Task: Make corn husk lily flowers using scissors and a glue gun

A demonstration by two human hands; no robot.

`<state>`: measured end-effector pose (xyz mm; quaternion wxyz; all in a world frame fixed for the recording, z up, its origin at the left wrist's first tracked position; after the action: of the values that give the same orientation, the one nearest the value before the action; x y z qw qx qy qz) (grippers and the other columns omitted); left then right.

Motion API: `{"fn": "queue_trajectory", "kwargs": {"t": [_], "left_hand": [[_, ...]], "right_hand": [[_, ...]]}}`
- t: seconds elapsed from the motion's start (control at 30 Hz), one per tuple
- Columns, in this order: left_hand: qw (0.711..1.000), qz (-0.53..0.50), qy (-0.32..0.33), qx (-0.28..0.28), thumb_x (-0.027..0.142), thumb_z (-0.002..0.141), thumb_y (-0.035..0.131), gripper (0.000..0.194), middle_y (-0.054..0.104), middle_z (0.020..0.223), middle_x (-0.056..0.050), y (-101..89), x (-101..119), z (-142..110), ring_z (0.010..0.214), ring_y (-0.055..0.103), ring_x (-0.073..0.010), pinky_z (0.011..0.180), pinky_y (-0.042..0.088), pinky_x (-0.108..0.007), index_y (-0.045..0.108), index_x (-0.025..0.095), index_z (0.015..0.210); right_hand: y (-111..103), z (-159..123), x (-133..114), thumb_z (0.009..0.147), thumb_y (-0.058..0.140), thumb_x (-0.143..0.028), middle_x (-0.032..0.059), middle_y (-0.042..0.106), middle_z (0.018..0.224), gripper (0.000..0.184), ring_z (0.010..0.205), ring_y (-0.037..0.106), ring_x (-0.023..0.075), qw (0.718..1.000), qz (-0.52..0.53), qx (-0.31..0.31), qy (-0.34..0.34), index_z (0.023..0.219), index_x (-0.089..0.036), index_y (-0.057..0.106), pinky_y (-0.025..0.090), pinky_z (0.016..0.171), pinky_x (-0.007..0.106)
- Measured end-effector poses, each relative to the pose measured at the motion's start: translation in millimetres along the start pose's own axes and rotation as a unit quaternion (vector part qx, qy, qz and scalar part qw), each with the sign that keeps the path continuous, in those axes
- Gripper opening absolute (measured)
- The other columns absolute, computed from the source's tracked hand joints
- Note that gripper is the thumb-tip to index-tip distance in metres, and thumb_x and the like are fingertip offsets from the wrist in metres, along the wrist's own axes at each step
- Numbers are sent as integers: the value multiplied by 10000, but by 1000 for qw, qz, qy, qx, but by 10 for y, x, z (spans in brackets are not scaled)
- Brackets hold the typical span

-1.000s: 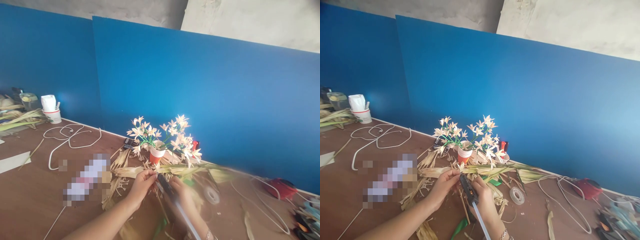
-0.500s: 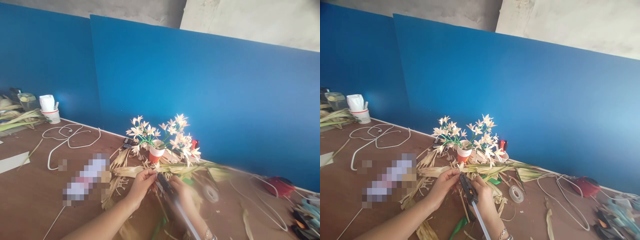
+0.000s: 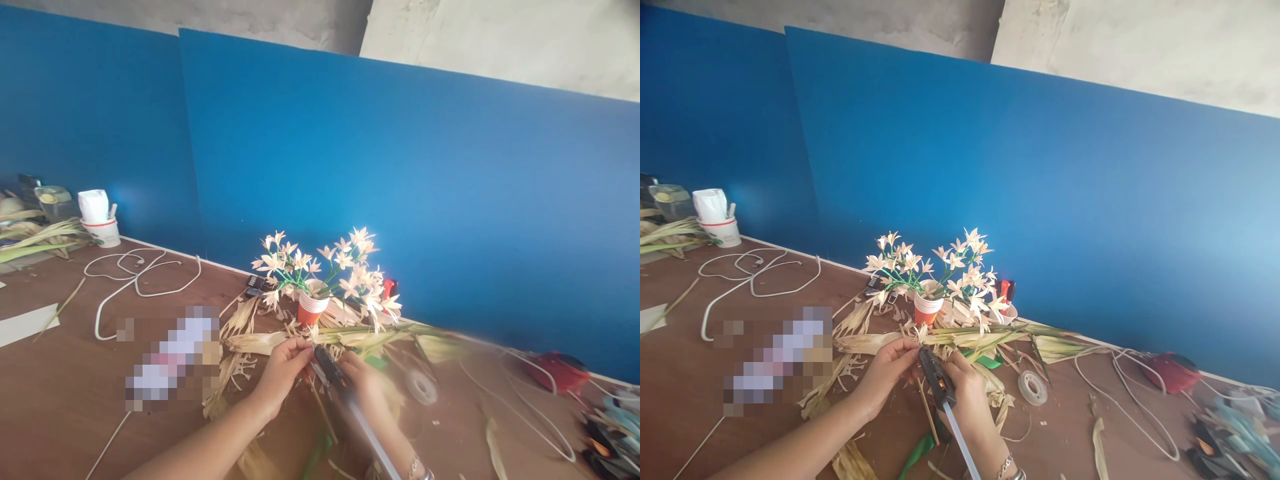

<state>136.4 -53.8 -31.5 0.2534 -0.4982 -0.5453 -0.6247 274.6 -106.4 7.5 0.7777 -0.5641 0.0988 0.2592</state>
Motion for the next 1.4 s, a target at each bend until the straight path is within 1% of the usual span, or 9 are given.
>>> {"fn": "queue_trajectory", "kwargs": {"t": [0.27,0.37,0.53,0.67,0.77,0.9,1.07,1.17,1.4], "left_hand": [[1000,2,9,3,380,682,714,256,609,586,24,-15,-12,8,494,526,-98,461,409,-199,614,151,736],[1000,16,22,-1,363,692,704,229,625,634,17,-32,0,22,521,541,-105,478,414,-203,613,160,748],[991,103,45,-75,341,718,668,172,615,622,9,-17,65,11,516,537,-121,501,415,-227,625,175,717],[963,247,69,-85,279,739,620,110,617,620,-3,-68,38,21,516,525,-129,502,387,-232,670,184,714],[959,277,59,-31,261,719,608,106,588,547,12,-146,-25,80,471,497,-125,471,363,-229,651,179,667],[991,132,24,20,349,690,639,186,642,647,-11,-163,-15,121,477,507,-119,428,376,-220,606,169,721],[998,33,48,13,344,677,684,220,654,692,-29,-105,128,63,516,517,-106,444,379,-206,595,153,736],[998,13,61,13,305,697,676,181,647,698,-23,-125,136,52,523,513,-95,467,385,-205,588,152,739],[995,3,98,29,292,706,650,153,620,661,-3,-220,169,100,508,475,-85,466,363,-198,570,161,711]], "right_hand": [[-21,23,-21,719,550,-222,24,547,684,112,557,538,134,999,44,1,18,628,-169,589,389,511,216],[-4,23,38,752,552,-299,25,568,650,181,580,551,156,991,104,10,88,637,-171,605,410,531,237],[54,-41,227,729,585,-394,-22,531,466,234,440,492,131,913,300,-61,269,627,-184,583,378,425,229],[-105,-61,254,728,577,-364,-31,522,443,182,414,473,127,919,335,-44,201,682,-190,608,373,424,239],[-247,-165,332,661,618,-307,-18,565,483,117,440,484,138,948,277,-49,149,592,-214,598,369,442,249],[-483,-420,637,675,569,-233,2,619,547,69,542,570,187,991,32,-57,120,678,-257,634,393,534,269],[-706,-763,1227,729,490,-188,81,685,730,275,752,652,284,926,-216,-78,300,982,-213,595,401,624,325],[-658,-881,1399,802,434,-181,124,691,803,246,862,647,311,892,-277,-122,334,1016,-155,551,404,704,371],[-697,-676,997,746,493,-97,175,667,893,158,922,604,358,859,-376,-68,342,823,-155,619,396,711,442]]}}
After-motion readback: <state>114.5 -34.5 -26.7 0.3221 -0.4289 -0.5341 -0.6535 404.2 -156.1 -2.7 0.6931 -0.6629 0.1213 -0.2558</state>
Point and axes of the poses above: each hand's wrist, its own z-axis towards the middle knuckle, its own y-axis out of the palm, x = y × z, the point moved 4 cm from there along z, towards the middle knuckle
